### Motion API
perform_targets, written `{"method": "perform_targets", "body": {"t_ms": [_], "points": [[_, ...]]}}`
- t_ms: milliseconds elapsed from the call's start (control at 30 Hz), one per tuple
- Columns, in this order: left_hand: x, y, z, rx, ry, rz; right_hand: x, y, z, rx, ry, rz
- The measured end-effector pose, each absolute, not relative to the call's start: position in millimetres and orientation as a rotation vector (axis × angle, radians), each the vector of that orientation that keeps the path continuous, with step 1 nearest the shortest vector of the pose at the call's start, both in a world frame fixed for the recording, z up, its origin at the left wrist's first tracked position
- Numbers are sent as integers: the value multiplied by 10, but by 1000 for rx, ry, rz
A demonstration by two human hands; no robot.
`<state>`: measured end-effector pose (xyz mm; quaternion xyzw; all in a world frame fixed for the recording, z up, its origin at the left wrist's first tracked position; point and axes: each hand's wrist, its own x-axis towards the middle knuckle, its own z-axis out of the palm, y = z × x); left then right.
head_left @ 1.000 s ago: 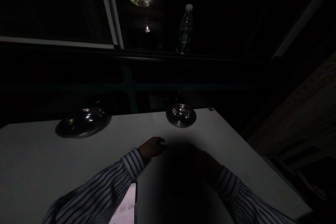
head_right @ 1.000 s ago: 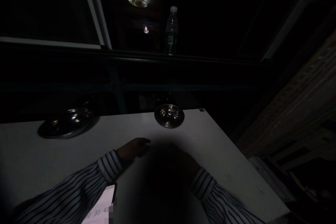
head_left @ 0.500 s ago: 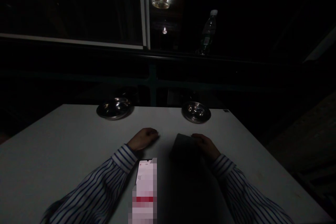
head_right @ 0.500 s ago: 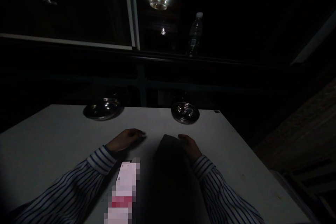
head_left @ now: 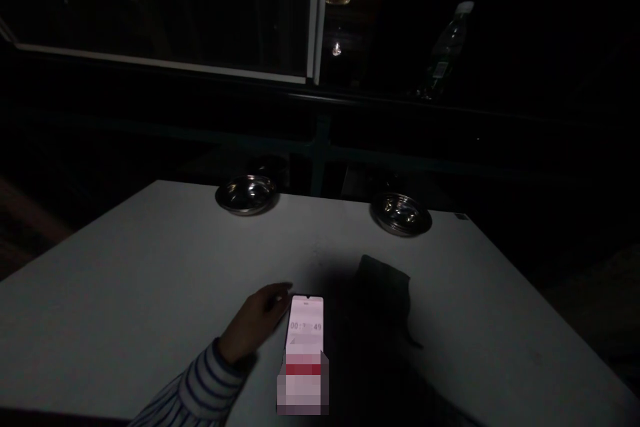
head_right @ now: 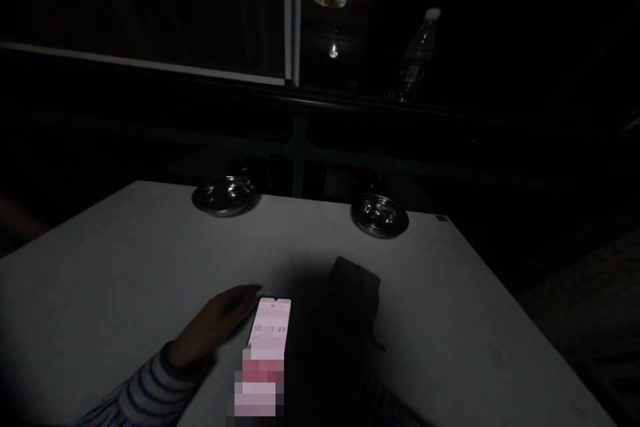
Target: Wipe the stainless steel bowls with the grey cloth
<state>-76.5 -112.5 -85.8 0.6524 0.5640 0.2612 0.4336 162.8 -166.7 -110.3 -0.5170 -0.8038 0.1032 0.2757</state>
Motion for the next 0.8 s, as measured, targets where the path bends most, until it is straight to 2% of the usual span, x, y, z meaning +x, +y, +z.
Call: {"method": "perform_targets", "body": {"t_ms": [167, 500, 800], "points": [[-806, -1215, -890, 1520, 1335, 681, 1261, -1638, -1211, -1358, -2184, 306], [-806, -1279, -901, 1468, 1049, 725, 1175, -1540, -1243, -1443, -2164, 321], [-1072, -1078, -890, 1572, 1205, 746, 1246, -1457, -1136, -1500, -2203, 329]]}}
